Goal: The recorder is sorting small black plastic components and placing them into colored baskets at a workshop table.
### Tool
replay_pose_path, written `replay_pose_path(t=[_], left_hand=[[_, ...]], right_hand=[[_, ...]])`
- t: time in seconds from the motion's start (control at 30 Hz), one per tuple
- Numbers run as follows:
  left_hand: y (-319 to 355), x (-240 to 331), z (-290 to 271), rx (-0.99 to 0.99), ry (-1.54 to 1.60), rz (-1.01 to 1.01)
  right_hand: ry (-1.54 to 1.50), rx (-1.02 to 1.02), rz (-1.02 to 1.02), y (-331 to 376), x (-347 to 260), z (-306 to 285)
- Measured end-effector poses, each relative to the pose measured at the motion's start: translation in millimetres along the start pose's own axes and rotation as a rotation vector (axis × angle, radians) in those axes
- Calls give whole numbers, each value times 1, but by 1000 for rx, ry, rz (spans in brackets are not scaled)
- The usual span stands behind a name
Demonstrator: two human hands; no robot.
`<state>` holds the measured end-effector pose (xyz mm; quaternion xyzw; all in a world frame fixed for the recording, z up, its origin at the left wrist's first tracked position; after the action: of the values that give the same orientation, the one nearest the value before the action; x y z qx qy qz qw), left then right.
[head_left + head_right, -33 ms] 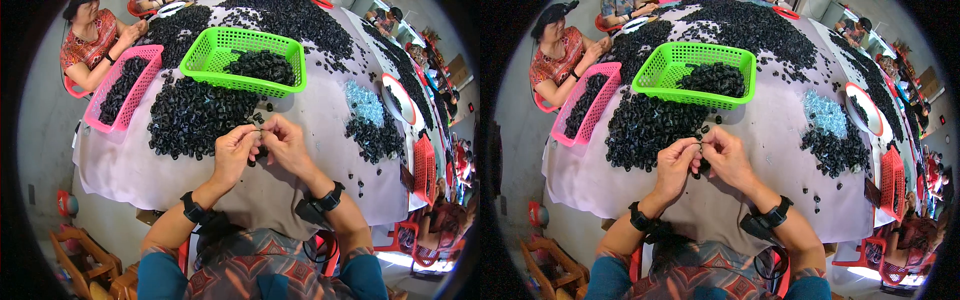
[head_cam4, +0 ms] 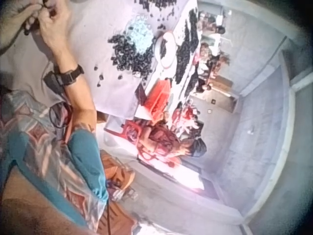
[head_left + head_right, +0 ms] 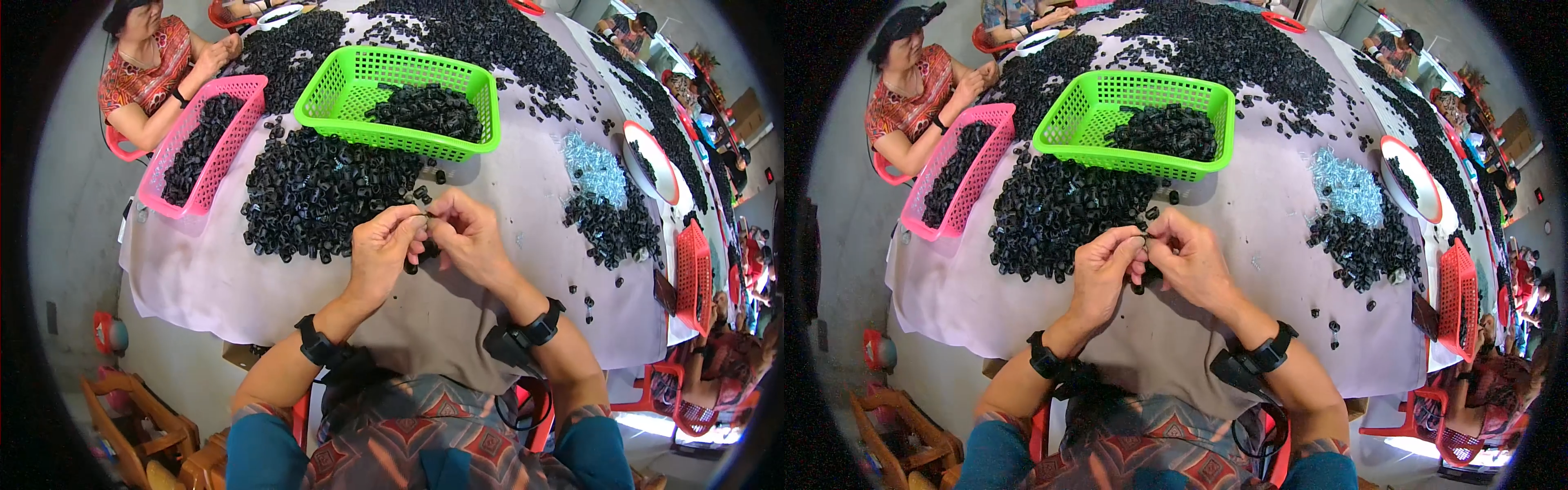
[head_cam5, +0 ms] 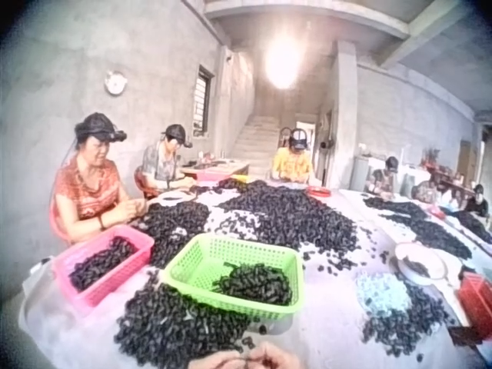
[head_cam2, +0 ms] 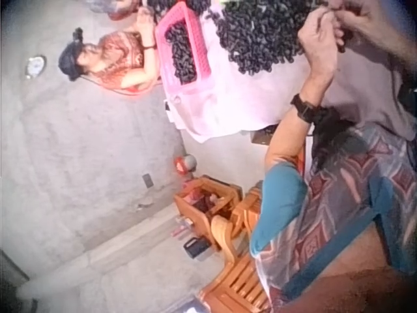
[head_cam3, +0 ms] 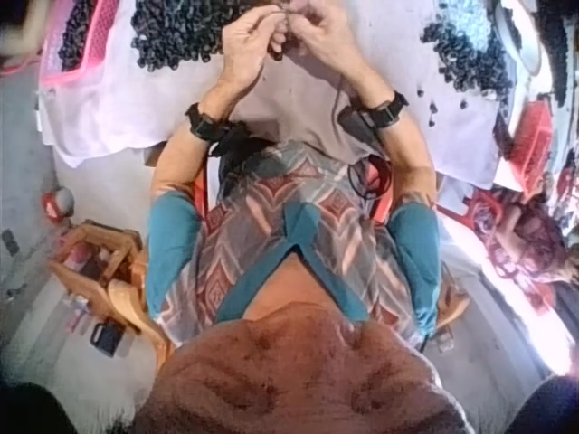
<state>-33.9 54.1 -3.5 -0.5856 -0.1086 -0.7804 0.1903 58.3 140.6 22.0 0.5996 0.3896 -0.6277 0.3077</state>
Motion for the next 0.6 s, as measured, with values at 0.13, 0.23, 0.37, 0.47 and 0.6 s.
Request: replay_pose_path(t=[0.13, 0.23, 0.37, 0.47, 0.6], left_hand=[[0, 2, 8, -66, 71, -52], [1, 3, 10, -96, 100, -71], [1, 2, 11, -143, 112, -85], [2, 3, 13, -149, 114, -84], [2, 2, 14, -168, 103, -81]], right_hand=[[71, -57, -36, 3, -3, -8], [85, -68, -60, 4, -9, -10], [0, -96, -15, 2, -7, -13], [-149, -82, 31, 3, -8, -14], [-239, -94, 75, 3, -4, -13]])
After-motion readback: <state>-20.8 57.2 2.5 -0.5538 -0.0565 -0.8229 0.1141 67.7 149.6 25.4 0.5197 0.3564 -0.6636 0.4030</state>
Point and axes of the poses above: each hand's wrist, its own y-axis away from the middle knuckle, its own z-axis out of the palm, x = y × z, the point moved 7 cm from there along -y, towards the middle knuckle, and after that the axes turned 8 degrees about -x, right-handed, at the moved point
